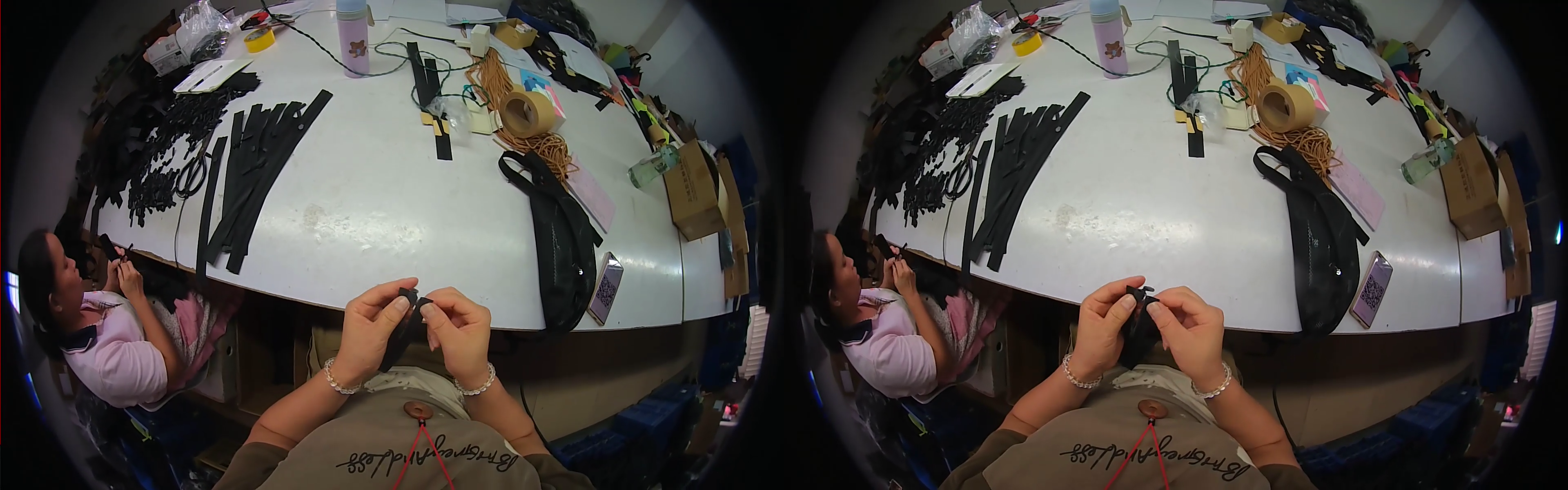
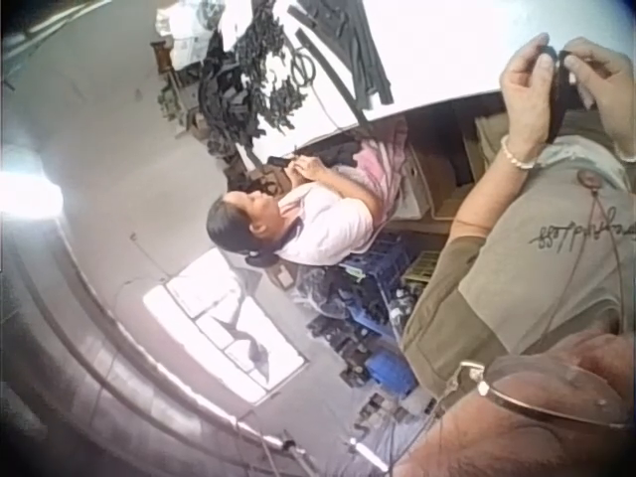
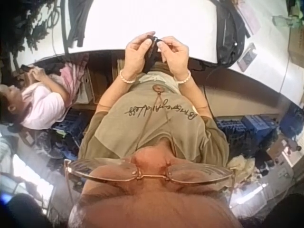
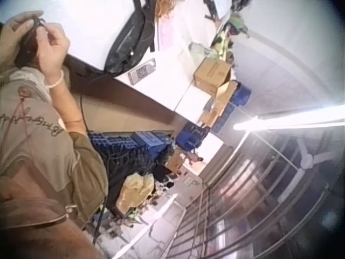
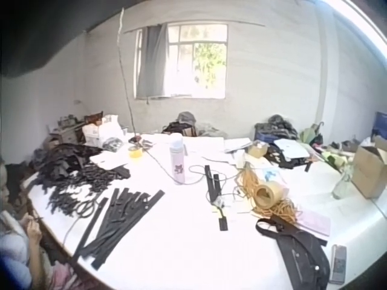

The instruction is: Assembling plastic buckles and sliders onto black webbing straps at a manufacturing workbench.

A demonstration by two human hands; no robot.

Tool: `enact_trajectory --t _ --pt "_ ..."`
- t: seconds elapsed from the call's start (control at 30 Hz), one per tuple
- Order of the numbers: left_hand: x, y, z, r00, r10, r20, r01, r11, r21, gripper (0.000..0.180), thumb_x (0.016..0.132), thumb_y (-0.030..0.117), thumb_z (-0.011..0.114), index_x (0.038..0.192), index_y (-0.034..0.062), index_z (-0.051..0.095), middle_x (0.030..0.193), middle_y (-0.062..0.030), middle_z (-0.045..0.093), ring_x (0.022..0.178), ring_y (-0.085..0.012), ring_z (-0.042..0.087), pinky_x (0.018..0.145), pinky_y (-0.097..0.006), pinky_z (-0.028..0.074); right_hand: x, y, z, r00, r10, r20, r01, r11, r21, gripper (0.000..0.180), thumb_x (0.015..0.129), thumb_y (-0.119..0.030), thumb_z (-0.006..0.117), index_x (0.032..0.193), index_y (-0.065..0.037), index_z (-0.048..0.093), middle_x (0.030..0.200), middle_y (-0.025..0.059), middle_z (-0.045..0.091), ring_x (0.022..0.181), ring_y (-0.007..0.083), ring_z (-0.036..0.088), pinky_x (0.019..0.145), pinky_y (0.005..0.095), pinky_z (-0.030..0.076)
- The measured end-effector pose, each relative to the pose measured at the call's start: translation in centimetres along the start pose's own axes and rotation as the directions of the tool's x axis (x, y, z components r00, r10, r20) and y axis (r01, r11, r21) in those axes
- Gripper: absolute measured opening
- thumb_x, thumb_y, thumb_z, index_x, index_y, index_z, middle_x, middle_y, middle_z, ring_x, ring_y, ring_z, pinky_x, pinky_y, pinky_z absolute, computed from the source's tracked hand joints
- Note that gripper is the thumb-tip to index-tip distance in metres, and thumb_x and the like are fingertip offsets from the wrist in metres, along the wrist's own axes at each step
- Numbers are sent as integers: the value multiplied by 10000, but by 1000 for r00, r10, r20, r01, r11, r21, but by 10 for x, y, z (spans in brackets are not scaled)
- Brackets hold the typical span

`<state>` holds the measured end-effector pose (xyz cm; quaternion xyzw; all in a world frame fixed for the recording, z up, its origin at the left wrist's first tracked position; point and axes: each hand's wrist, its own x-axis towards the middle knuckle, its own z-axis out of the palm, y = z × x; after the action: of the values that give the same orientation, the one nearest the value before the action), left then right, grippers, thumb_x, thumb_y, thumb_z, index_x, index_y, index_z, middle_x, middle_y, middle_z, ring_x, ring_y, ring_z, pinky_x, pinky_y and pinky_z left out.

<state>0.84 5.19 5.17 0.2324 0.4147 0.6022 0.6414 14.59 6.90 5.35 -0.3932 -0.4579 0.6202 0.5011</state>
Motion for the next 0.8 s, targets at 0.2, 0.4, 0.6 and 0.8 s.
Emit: enact_trajectory --t 0.2,0.4,0.6,0.8 --pt "1 1 -9 994 -77 72 78 997 -1 232 895 65 556 1103 -21 615 810 -5 612 731 -51 544 651 -181 449 4 -4 -6 950 263 171 -302 914 271 82 888 -57 563 825 -4 563 646 -31 490 465 8 380 397 168 290" --pt "1 5 -9 981 -168 94 175 982 -65 216 885 56 554 1067 -40 620 821 -23 631 707 -57 561 643 -190 469 12 -12 -5 940 246 236 -288 944 163 90 853 -6 563 765 -8 546 675 -30 489 566 17 406 482 178 327" --pt "1 7 -13 985 -144 92 144 990 3 190 861 10 554 1020 -48 640 844 -40 653 717 -53 583 659 -187 486 16 -13 -4 963 115 243 -121 993 7 108 812 56 568 720 5 543 740 -17 505 672 34 446 571 187 360" --pt "-1 8 -14 986 -132 99 130 991 30 184 856 -1 558 1013 -50 642 843 -41 649 726 -51 578 659 -186 483 17 -15 -3 962 94 256 -78 994 -71 112 792 63 579 705 6 539 730 -14 498 628 28 431 531 183 342"
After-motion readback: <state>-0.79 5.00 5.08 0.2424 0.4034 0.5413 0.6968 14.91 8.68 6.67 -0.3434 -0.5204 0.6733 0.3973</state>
